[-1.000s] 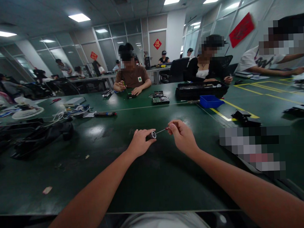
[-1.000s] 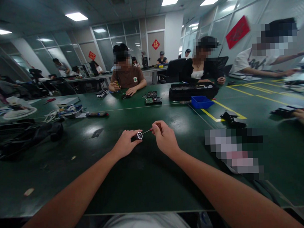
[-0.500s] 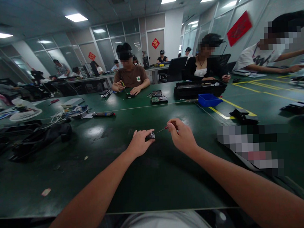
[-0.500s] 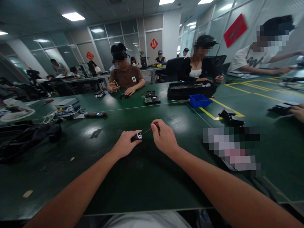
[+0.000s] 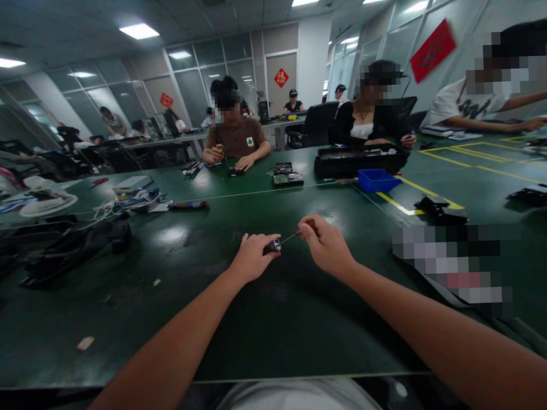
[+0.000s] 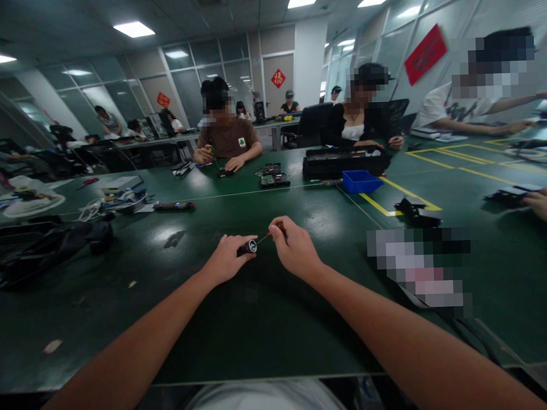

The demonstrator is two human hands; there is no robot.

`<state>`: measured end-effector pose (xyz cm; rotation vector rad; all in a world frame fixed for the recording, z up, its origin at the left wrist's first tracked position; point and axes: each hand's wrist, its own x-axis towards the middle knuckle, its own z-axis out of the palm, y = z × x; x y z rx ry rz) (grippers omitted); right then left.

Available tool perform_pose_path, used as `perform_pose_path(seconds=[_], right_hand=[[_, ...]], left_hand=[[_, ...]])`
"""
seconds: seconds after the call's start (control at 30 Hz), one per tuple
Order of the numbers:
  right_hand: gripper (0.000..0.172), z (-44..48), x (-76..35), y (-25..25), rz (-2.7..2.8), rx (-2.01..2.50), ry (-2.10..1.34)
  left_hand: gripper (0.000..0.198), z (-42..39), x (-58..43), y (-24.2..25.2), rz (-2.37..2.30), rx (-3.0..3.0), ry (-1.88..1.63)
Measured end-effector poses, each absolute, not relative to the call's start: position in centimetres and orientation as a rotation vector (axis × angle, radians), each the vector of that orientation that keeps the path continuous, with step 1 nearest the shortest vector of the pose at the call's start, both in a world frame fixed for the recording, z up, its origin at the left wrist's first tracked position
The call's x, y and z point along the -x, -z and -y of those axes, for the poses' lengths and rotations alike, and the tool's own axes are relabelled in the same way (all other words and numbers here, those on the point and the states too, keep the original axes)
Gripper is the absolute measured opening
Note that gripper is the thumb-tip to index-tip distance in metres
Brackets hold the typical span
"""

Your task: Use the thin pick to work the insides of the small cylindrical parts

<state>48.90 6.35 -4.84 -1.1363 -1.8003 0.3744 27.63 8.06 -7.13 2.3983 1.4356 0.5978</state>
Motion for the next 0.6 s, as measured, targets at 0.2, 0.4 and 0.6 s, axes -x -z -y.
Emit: perform_pose_path(seconds=[0.2, 0.4, 0.6], right_hand=[[0.019, -6.55, -48.92, 4.98, 1.803, 1.146, -0.405], [0.019, -6.58, -48.86, 4.83, 1.823, 1.221, -0.380], [0.018, -6.48, -48.86, 4.59, 1.822, 1.265, -0.271]], left_hand=[[0.043, -8.15, -27.48, 7.33, -1.412, -2.407, -0.580], [0.044, -8.25, -27.56, 7.47, -1.407, -2.407, -0.553], [0.042, -8.14, -27.67, 7.30, -1.418, -2.361, -0.552]])
